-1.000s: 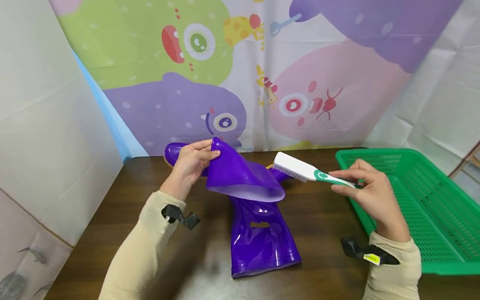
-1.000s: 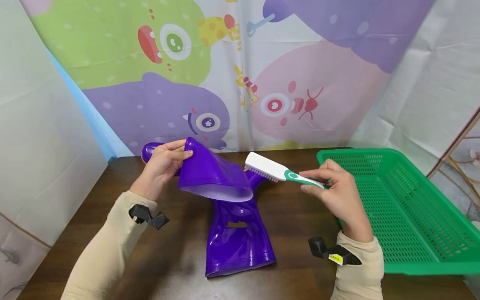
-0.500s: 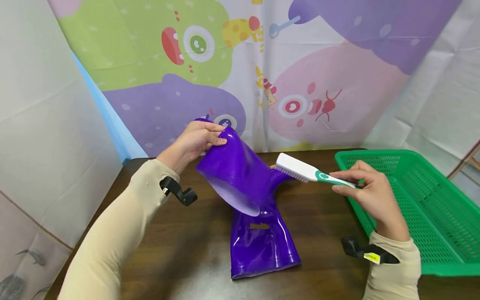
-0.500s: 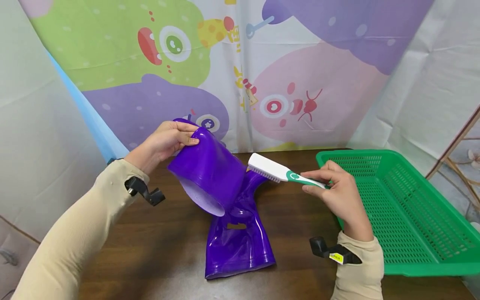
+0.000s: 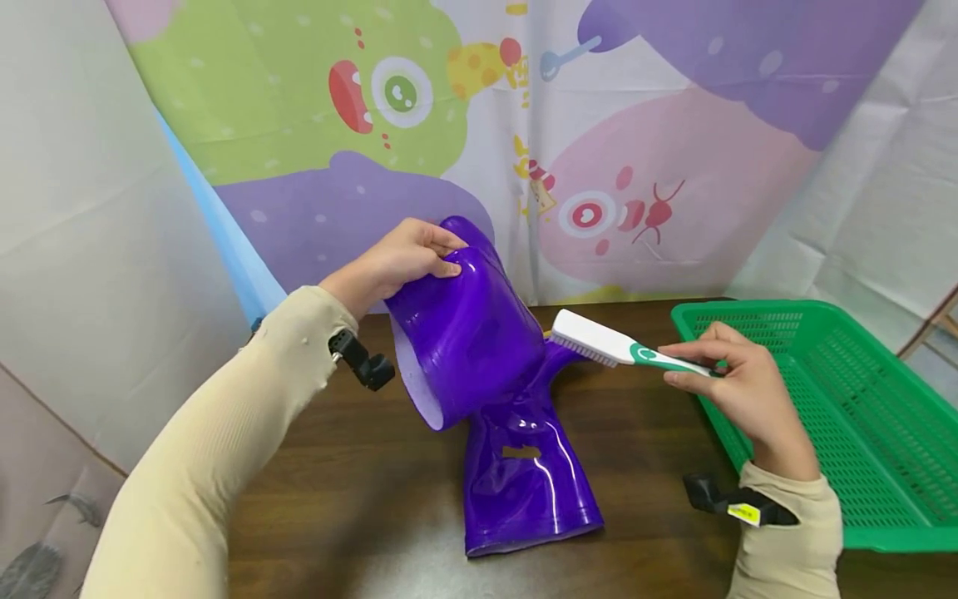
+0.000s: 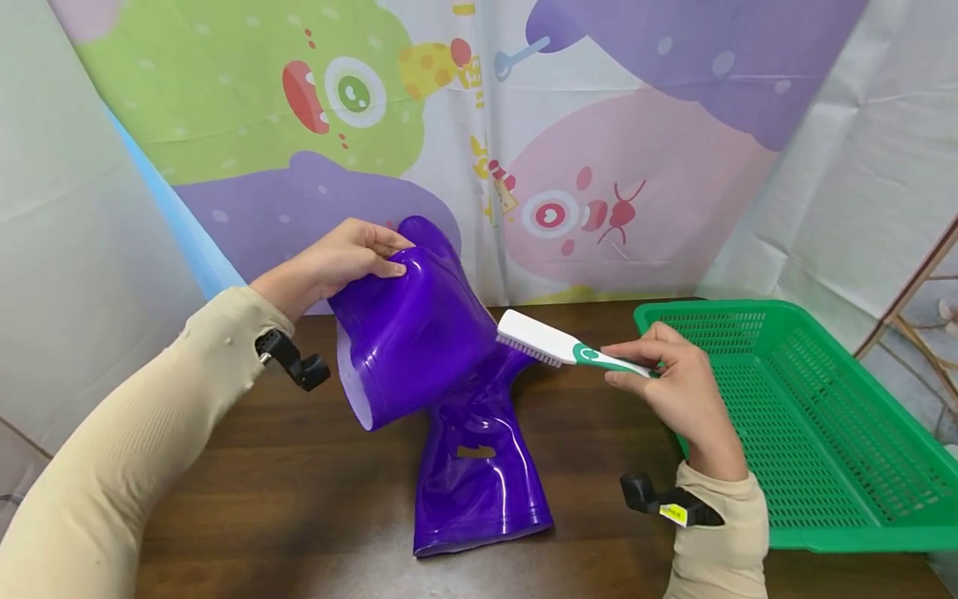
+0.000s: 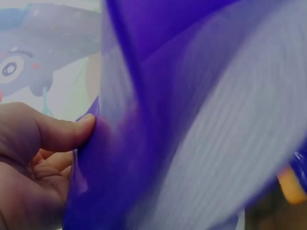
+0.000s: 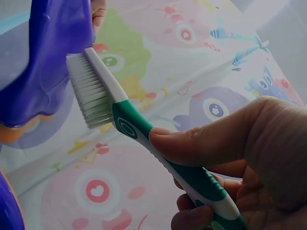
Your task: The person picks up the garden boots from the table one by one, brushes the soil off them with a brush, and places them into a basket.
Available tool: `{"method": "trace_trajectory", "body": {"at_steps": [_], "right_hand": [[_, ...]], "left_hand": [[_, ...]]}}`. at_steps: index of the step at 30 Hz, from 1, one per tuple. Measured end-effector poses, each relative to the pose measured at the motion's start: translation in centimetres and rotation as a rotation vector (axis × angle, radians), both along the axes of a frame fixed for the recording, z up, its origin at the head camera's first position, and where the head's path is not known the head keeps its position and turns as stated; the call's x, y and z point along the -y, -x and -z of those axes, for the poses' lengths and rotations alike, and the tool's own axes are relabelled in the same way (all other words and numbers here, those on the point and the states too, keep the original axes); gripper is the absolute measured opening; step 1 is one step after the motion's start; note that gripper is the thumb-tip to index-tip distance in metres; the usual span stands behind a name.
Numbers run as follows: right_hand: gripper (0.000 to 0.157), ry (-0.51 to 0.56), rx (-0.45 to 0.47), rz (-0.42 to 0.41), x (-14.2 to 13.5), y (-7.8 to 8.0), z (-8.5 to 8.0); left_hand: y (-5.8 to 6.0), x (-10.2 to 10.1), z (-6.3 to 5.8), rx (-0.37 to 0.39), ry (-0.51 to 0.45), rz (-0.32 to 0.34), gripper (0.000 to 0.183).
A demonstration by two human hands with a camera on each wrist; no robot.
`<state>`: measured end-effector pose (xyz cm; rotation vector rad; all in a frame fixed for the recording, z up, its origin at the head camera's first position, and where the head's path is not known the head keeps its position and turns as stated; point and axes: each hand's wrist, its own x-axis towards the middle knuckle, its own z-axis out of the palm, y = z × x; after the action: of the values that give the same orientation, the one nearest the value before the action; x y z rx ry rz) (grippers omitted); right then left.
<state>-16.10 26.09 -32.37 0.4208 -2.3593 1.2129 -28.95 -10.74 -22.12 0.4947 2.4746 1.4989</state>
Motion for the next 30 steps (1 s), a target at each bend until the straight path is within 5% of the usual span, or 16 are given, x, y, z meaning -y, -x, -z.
{"method": "trace_trajectory", "body": {"at_steps": [7, 16, 30], "right_hand": [[0.023, -0.018, 0.008, 0.002, -0.1, 0.3, 0.1], [0.025, -0.027, 0.030, 0.014, -0.3, 1.1, 0.7], [0.025, -0.034, 0.045, 0.020, -0.4, 1.4, 0.8]], "left_hand": [[-0.3, -0.6, -1.0, -0.130, 0.189, 0.074, 0.037], [-0.6, -1.1, -1.5, -0.532, 0.576, 0.230, 0.032], [-1.7, -1.0, 0.2, -0.976, 0.682, 0.281, 0.023]]}}
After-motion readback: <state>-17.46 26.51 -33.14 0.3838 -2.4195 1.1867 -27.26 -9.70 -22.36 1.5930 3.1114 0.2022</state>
